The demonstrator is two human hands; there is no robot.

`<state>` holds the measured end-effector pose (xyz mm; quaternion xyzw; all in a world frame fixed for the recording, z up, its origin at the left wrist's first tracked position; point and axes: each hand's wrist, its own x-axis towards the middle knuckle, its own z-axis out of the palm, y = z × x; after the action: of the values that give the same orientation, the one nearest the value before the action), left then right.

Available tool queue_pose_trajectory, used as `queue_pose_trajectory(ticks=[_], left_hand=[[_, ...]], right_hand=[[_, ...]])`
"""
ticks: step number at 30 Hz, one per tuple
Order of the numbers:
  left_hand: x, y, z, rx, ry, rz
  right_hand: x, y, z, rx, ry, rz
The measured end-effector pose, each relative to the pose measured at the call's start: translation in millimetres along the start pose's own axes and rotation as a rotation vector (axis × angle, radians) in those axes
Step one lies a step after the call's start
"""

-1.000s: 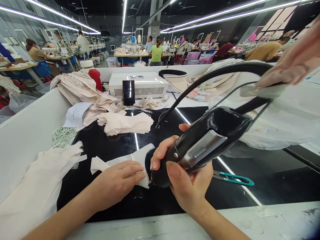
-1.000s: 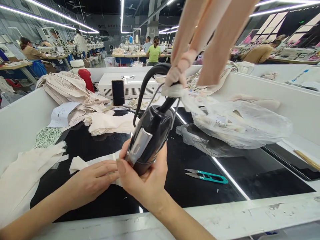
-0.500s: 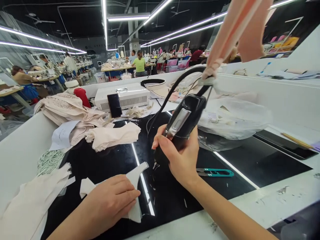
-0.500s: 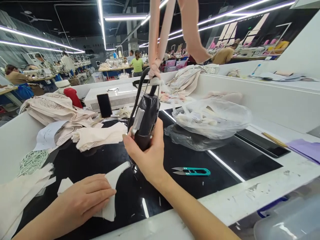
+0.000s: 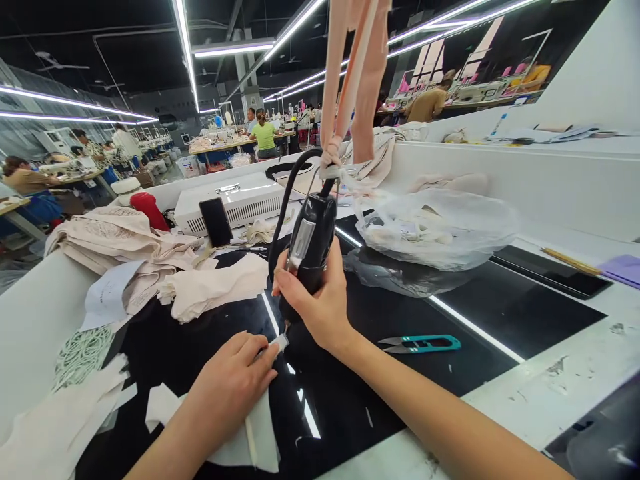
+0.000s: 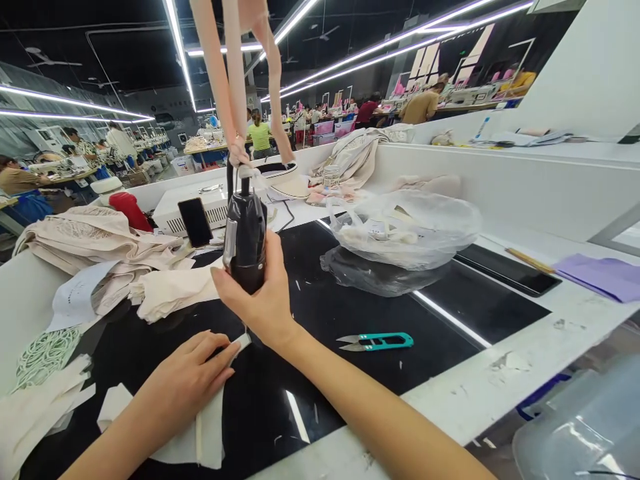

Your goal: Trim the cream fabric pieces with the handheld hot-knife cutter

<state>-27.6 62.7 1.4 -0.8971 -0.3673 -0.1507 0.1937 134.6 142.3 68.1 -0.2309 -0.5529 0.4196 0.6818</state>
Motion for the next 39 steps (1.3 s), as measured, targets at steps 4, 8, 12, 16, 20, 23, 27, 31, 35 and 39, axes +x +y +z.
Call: queue_pose_trajectory(ticks=[4, 8, 12, 16, 20, 23, 27, 31, 35, 39], left_hand=[[-5.8, -0.1, 3.5, -0.015, -0.001, -0.02], [-6.7, 0.6, 3.2, -0.027, -0.006, -0.029], [-4.9, 1.8, 0.8, -0.01, 0.003, -0.022], [-3.7, 2.0, -0.3, 0.015, 0.002, -0.015], [-3.2, 1.8, -0.3, 0.024, 0.01, -0.017], [-3.3, 1.9, -0.3, 0.031, 0.011, -0.012], [-4.6, 2.1, 0.4, 0.024, 0.003, -0.019], [-5.7, 2.6, 1.3, -0.015, 0.006, -0.032], [-5.6, 2.9, 1.6, -0.028, -0.002, -0.035], [-7.4, 2.3, 1.3, -0.083, -0.023, -0.056]], right_hand=[[0.6, 1.8, 0.7, 0.01, -0.007, 0.012], [0.9, 3.7, 0.8, 0.004, -0.007, -0.001], [0.6, 6.0, 0.3, -0.006, -0.013, -0.001], [-0.4, 7.8, 0.7, -0.004, -0.016, 0.007], [-1.5, 8.6, 1.5, 0.004, -0.024, 0.008], [-2.0, 9.2, 1.3, -0.009, -0.028, -0.002], [-2.4, 9.0, -0.5, -0.019, -0.027, -0.007], [-5.1, 6.4, -2.8, -0.002, -0.031, -0.004], [-8.9, 4.5, -3.5, -0.016, -0.033, 0.009], [-10.1, 3.8, -2.9, -0.051, -0.01, 0.029]])
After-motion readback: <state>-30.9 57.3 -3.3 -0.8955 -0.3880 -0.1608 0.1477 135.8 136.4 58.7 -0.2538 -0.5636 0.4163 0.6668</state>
